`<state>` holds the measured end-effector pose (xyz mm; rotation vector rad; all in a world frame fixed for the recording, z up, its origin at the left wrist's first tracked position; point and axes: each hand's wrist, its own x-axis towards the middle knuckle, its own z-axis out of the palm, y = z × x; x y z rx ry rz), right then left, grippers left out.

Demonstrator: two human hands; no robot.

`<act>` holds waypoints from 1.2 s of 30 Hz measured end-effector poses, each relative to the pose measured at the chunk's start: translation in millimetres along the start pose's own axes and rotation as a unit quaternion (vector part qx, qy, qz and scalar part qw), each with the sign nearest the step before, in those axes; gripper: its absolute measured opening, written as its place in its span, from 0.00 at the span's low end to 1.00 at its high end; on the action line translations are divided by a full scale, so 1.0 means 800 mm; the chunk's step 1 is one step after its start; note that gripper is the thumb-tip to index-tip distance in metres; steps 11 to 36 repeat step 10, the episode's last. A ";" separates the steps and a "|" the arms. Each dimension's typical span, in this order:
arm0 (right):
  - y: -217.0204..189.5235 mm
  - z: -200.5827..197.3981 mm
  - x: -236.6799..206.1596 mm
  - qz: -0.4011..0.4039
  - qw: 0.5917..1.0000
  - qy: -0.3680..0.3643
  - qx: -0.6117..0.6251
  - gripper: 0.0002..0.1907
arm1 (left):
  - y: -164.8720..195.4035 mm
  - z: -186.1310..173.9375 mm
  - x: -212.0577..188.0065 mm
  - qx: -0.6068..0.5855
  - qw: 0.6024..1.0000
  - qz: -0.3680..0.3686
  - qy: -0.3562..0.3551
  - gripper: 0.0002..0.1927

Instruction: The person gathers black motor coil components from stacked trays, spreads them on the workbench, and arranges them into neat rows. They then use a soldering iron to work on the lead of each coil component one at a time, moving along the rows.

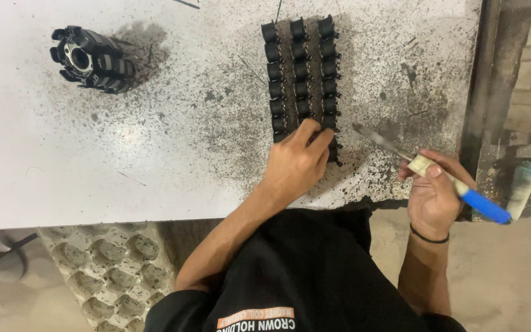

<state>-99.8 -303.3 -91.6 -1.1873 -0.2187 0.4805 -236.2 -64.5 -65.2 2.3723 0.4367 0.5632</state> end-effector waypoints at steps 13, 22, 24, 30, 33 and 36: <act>0.015 0.007 -0.022 -0.020 0.995 0.031 -0.093 0.12 | -0.003 0.026 -0.020 0.026 0.998 -0.026 -0.053 0.12; 0.015 0.007 -0.022 -0.020 0.995 0.031 -0.093 0.12 | -0.003 0.026 -0.020 0.026 0.998 -0.026 -0.053 0.12; 0.015 0.007 -0.022 -0.020 0.995 0.031 -0.093 0.12 | -0.003 0.026 -0.020 0.026 0.998 -0.026 -0.053 0.12; 0.015 0.007 -0.022 -0.020 0.995 0.031 -0.093 0.12 | -0.003 0.026 -0.020 0.026 0.998 -0.026 -0.053 0.12; 0.015 0.007 -0.022 -0.020 0.995 0.031 -0.093 0.12 | -0.003 0.026 -0.020 0.026 0.998 -0.026 -0.053 0.12; 0.015 0.007 -0.022 -0.020 0.995 0.031 -0.093 0.12 | -0.003 0.026 -0.020 0.026 0.998 -0.026 -0.053 0.12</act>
